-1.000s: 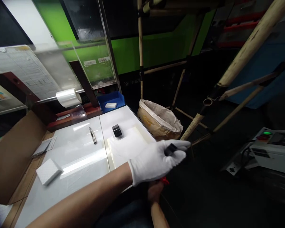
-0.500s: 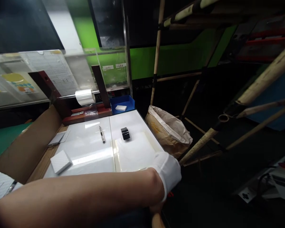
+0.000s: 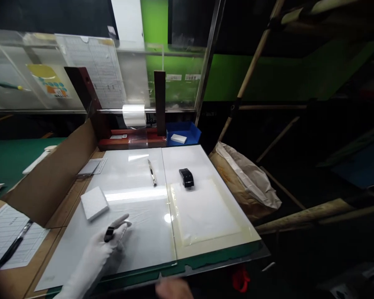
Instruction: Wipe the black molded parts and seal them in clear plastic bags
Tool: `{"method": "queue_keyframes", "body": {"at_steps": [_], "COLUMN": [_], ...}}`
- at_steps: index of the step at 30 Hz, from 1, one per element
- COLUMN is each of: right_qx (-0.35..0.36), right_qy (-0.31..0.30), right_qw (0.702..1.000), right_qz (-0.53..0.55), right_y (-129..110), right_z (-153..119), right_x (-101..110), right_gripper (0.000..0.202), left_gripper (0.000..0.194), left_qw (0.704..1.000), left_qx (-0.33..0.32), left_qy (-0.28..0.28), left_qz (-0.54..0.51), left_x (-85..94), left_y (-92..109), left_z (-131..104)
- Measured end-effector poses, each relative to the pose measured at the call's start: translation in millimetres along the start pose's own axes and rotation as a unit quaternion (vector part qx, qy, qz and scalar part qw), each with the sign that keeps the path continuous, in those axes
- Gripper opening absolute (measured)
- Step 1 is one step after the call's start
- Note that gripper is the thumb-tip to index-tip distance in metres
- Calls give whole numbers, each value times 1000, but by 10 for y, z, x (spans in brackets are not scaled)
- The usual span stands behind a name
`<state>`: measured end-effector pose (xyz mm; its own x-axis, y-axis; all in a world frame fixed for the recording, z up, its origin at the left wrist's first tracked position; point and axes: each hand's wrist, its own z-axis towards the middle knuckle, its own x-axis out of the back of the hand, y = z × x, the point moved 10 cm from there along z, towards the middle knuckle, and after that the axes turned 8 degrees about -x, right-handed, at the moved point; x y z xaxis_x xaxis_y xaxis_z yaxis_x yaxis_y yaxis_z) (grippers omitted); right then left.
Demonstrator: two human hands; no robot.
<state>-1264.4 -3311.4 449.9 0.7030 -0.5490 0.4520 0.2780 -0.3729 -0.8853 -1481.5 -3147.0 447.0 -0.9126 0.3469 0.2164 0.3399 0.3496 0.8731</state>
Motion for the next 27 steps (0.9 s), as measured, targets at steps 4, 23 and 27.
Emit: {"method": "queue_keyframes", "body": {"at_steps": [4,23,27], "right_qx": [160,254,234], "right_qy": [-157,-223,-273], "right_qw": [960,878,874], "right_qz": [-167,-340,-326], "right_y": [-942,-1279,-1450], "right_z": [747,2325,2371], "right_x": [-1139,-2806,-2920], "right_gripper": [48,28,19], "left_gripper": [70,67,61], "left_qw": [997,912,975], "left_qx": [-4,185,124], "left_qy": [78,59,97], "left_qz": [17,-360,-156], "left_x": [611,771,1100], "left_y": [-150,-650,-552], "left_z": [151,-302,-354]}}
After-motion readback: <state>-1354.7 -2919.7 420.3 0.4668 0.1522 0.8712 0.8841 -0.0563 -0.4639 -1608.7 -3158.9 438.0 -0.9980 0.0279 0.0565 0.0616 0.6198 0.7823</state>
